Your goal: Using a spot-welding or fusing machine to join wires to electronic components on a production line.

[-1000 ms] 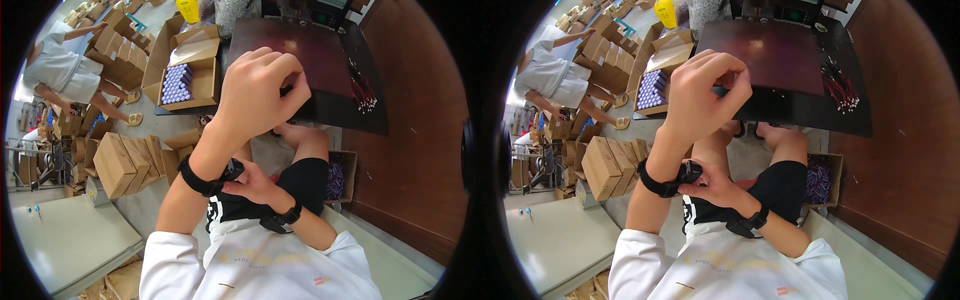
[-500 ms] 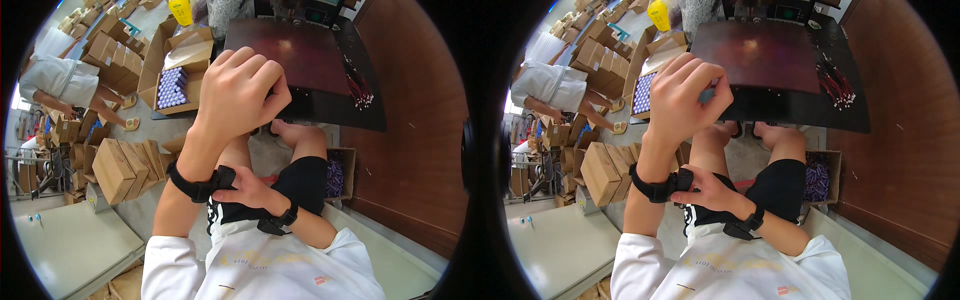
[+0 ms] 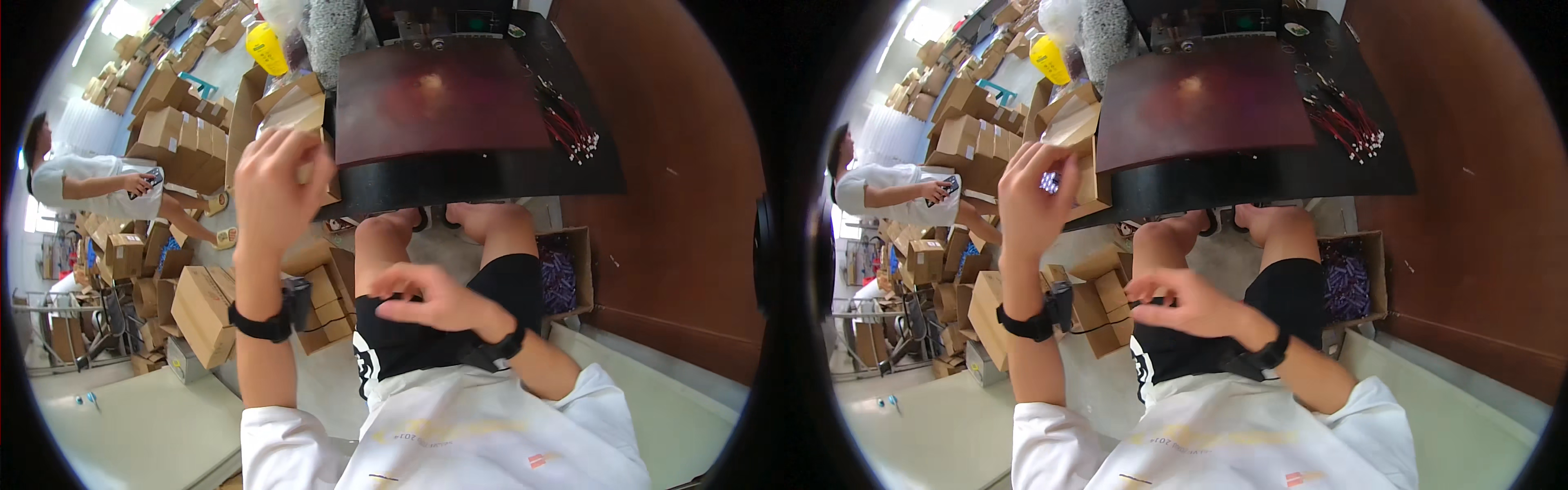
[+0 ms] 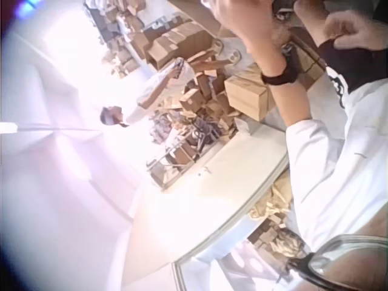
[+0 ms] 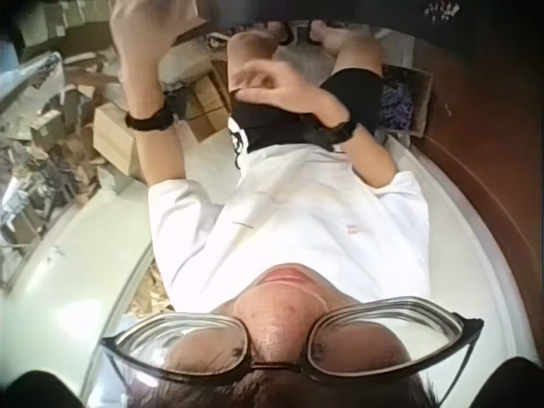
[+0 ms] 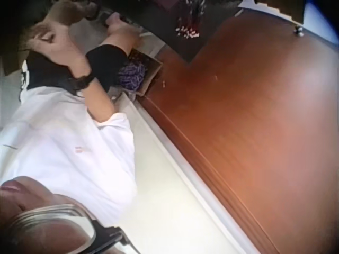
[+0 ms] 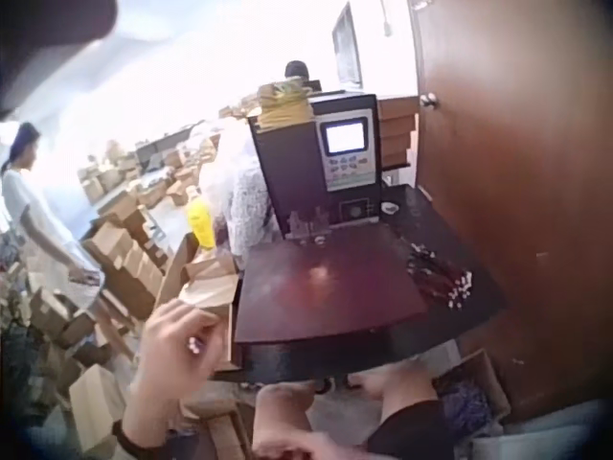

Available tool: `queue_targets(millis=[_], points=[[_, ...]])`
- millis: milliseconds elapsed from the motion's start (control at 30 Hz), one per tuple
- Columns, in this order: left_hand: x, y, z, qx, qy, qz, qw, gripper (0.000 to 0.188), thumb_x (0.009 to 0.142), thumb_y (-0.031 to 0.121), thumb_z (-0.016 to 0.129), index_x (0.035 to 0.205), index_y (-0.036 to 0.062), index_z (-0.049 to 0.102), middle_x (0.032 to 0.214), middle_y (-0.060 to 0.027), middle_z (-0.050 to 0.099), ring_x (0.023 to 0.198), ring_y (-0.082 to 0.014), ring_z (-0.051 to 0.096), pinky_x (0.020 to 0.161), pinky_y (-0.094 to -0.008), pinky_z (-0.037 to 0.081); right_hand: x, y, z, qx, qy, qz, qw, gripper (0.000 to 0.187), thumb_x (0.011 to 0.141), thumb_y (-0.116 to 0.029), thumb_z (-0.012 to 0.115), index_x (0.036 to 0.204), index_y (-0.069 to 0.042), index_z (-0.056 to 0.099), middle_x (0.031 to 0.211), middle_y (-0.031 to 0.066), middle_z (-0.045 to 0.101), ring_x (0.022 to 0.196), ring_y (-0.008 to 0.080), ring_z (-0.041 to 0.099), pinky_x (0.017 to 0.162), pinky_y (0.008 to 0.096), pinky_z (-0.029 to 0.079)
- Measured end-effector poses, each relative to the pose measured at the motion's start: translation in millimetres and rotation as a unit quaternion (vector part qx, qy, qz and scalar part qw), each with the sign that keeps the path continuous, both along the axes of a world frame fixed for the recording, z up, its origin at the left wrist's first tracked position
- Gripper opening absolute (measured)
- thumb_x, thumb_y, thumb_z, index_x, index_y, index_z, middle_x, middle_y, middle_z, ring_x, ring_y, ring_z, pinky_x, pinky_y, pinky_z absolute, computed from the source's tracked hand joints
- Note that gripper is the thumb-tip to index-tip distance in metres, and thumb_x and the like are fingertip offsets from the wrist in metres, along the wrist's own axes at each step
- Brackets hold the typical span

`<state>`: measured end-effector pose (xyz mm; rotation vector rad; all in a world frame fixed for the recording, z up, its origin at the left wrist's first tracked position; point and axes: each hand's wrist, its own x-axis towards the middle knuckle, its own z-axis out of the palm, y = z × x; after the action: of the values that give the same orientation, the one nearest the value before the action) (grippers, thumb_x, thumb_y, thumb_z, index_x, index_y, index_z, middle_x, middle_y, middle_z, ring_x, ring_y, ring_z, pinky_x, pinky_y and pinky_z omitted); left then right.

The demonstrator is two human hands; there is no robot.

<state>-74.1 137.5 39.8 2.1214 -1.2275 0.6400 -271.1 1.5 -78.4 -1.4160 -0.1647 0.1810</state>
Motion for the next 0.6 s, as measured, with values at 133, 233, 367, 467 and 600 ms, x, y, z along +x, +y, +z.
queue_targets(millis=[133, 233, 367, 467, 600], points=[[41.5, 55.2, -25.3, 0.163, -0.039, 0.096, 0.981, 0.009, 0.085, 0.014, 0.07, 0.083, 0.0053, 0.068, 0.081, -0.0083, 0.066, 0.083, -0.0279, 0.063, 0.074, -0.0409, 0.049, -15.2, -69.5, 15.9, -0.083, 0.027, -0.081, 0.993, 0.024, 0.094, -0.015, 0.074, 0.115, -0.003, 0.069, 0.104, 0.0016, 0.071, 0.092, 0.0082, 0.063, 0.08, 0.0243, 0.05], [52.7, 72.6, -45.7, 0.239, -0.022, 0.129, 0.962, 0.013, 0.085, 0.019, 0.071, 0.085, 0.0057, 0.07, 0.091, -0.0106, 0.069, 0.096, -0.0298, 0.063, 0.081, -0.0428, 0.049, -32.7, -107.7, 16.5, -0.111, 0.074, -0.142, 0.981, 0.02, 0.094, -0.01, 0.072, 0.112, -0.001, 0.069, 0.104, 0.0019, 0.071, 0.091, 0.0069, 0.063, 0.08, 0.0235, 0.05], [50.5, 71.8, -52.8, 0.357, 0.106, 0.107, 0.922, 0.016, 0.085, 0.023, 0.071, 0.085, 0.0075, 0.075, 0.096, -0.0129, 0.07, 0.102, -0.0322, 0.064, 0.09, -0.0431, 0.051, -51.8, -139.3, 21.0, -0.129, 0.073, -0.182, 0.972, 0.017, 0.094, -0.007, 0.07, 0.11, 0.0, 0.069, 0.102, 0.0032, 0.07, 0.092, 0.0083, 0.064, 0.081, 0.024, 0.051], [54.0, 65.4, -52.9, 0.368, 0.163, 0.126, 0.907, 0.016, 0.085, 0.022, 0.073, 0.089, 0.0068, 0.076, 0.095, -0.0159, 0.07, 0.098, -0.0339, 0.066, 0.087, -0.044, 0.052, -63.2, -160.1, 23.5, -0.19, 0.078, -0.219, 0.954, 0.016, 0.094, -0.008, 0.07, 0.108, -0.001, 0.068, 0.098, 0.0018, 0.069, 0.09, 0.0075, 0.062, 0.08, 0.0242, 0.049], [69.6, 58.7, -54.5, 0.438, 0.247, 0.157, 0.85, 0.018, 0.085, 0.024, 0.075, 0.091, 0.0067, 0.077, 0.093, -0.0186, 0.072, 0.091, -0.0365, 0.069, 0.082, -0.0446, 0.054, -65.3, -201.0, 36.1, -0.343, -0.017, -0.292, 0.893, 0.013, 0.096, -0.009, 0.068, 0.106, -0.001, 0.066, 0.095, -0.0004, 0.066, 0.088, 0.0065, 0.06, 0.078, 0.0235, 0.049]])
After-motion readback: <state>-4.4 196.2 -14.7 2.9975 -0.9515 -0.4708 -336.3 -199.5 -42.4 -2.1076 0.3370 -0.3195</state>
